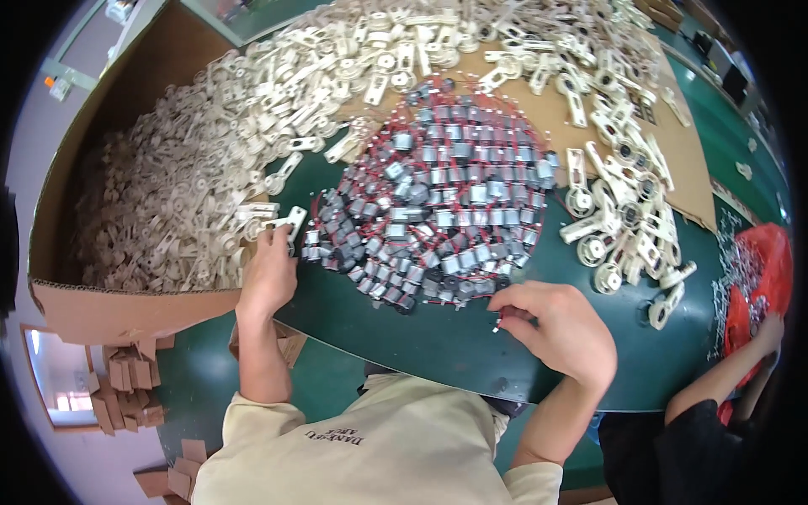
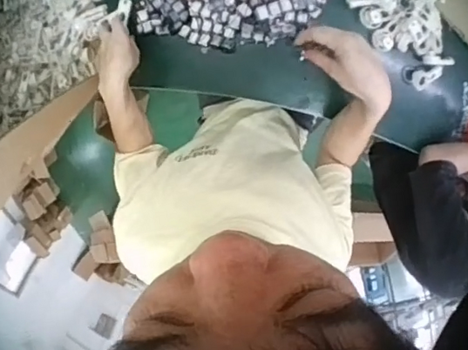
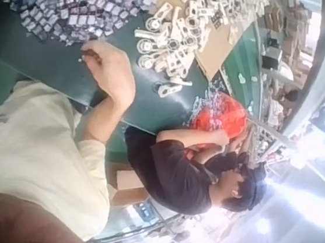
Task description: The person assembles small plastic housings by hand, inserting small motors and internal components into them.
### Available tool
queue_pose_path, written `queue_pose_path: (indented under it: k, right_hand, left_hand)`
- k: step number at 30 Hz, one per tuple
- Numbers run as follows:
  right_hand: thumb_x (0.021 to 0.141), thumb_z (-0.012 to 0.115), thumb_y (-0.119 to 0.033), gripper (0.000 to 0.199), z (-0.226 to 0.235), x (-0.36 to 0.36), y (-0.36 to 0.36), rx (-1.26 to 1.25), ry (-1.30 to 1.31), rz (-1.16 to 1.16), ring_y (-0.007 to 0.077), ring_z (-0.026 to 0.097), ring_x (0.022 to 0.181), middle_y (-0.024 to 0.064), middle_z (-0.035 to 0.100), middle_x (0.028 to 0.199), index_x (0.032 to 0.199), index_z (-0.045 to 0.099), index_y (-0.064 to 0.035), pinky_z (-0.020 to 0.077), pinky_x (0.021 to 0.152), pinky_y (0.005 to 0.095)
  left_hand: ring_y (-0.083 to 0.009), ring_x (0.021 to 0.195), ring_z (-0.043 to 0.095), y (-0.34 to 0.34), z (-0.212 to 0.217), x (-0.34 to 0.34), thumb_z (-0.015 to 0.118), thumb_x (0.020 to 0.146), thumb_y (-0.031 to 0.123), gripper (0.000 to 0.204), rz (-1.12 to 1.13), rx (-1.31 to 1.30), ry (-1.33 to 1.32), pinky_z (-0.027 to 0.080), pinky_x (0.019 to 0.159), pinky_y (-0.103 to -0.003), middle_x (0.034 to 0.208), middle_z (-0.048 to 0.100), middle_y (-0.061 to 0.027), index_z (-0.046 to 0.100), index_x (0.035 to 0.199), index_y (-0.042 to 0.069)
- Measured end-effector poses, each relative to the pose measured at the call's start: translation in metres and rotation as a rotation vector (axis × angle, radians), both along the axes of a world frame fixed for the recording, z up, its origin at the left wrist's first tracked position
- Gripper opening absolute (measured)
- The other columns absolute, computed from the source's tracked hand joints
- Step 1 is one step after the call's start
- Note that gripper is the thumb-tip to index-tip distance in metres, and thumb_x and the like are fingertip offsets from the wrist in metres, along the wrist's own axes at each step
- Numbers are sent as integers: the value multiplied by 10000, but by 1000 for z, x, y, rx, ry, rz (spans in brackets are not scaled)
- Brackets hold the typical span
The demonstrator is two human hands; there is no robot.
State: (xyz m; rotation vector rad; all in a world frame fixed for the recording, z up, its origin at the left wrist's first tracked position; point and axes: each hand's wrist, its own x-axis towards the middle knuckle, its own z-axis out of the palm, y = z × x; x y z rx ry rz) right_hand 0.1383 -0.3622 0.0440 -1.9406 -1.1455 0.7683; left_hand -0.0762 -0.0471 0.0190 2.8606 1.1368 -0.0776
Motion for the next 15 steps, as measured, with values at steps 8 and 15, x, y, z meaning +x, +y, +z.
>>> queue_pose_path:
  k: [8,15]
  right_hand:
    - [846,657,-119,111,-11,9,-7,457,-90,-271,281,642,770,113,656,839,929,690,-54,522,682,343]
    - [958,528,-213,197,-42,16,15,556,96,-570,159,597,738,64,632,785,976,597,-29,472,707,298]
  left_hand:
    - [-421,1234,453,19,-13,3,607,890,216,632,-25,143,-400,343,1063,-404,1359,437,-289,340,1401,-43]
    - [-264,979,586,-86,77,92,577,948,209,465,-160,-443,-826,481,851,-341,1169,579,-211,457,1298,-72]
